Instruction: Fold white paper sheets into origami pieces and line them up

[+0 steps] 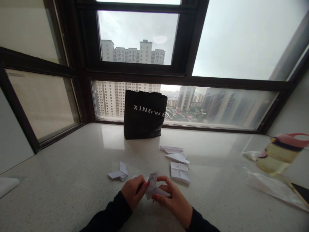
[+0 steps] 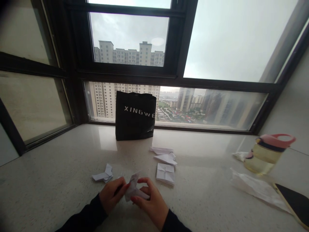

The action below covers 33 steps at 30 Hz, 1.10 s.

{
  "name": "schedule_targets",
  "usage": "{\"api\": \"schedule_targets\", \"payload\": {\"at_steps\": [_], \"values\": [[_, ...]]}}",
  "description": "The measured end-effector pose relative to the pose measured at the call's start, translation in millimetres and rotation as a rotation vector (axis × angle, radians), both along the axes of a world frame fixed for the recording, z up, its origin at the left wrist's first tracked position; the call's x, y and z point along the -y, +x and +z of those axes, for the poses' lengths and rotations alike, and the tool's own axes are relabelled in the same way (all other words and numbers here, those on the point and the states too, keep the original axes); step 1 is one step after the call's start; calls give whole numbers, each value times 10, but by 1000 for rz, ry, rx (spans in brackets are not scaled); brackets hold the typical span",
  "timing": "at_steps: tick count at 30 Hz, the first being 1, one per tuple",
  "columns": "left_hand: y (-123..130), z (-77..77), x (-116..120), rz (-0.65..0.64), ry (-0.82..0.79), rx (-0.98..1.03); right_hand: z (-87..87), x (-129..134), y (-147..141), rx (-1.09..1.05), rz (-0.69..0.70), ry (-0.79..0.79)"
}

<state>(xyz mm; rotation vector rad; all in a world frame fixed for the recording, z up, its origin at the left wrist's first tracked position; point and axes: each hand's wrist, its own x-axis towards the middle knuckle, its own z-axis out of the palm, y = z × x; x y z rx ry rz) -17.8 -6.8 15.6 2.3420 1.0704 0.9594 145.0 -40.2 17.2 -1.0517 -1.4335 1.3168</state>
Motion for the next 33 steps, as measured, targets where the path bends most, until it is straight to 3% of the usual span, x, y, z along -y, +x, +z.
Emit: {"api": "schedule_targets", "payload": {"at_steps": [3, 9, 12, 16, 20, 26, 33], "values": [[-53, 45, -41, 30, 18, -86, 10, -27, 32, 29, -46, 27], [-258, 158, -119, 375, 89, -381, 26, -64, 85, 91, -86, 89], [-266, 101, -105, 388, 19, -495, 17, -55, 72, 117, -62, 83], [-197, 16, -113, 314, -37, -434, 22, -39, 65, 195, -65, 151], [-131, 14, -138, 201, -179, -214, 80, -12, 75, 247, -89, 202], [-52, -56, -80, -82, -621, 255, 204, 102, 48, 389, -94, 374], [44, -73, 54, -402, -833, 504, 183, 72, 58, 584, -98, 422]]}}
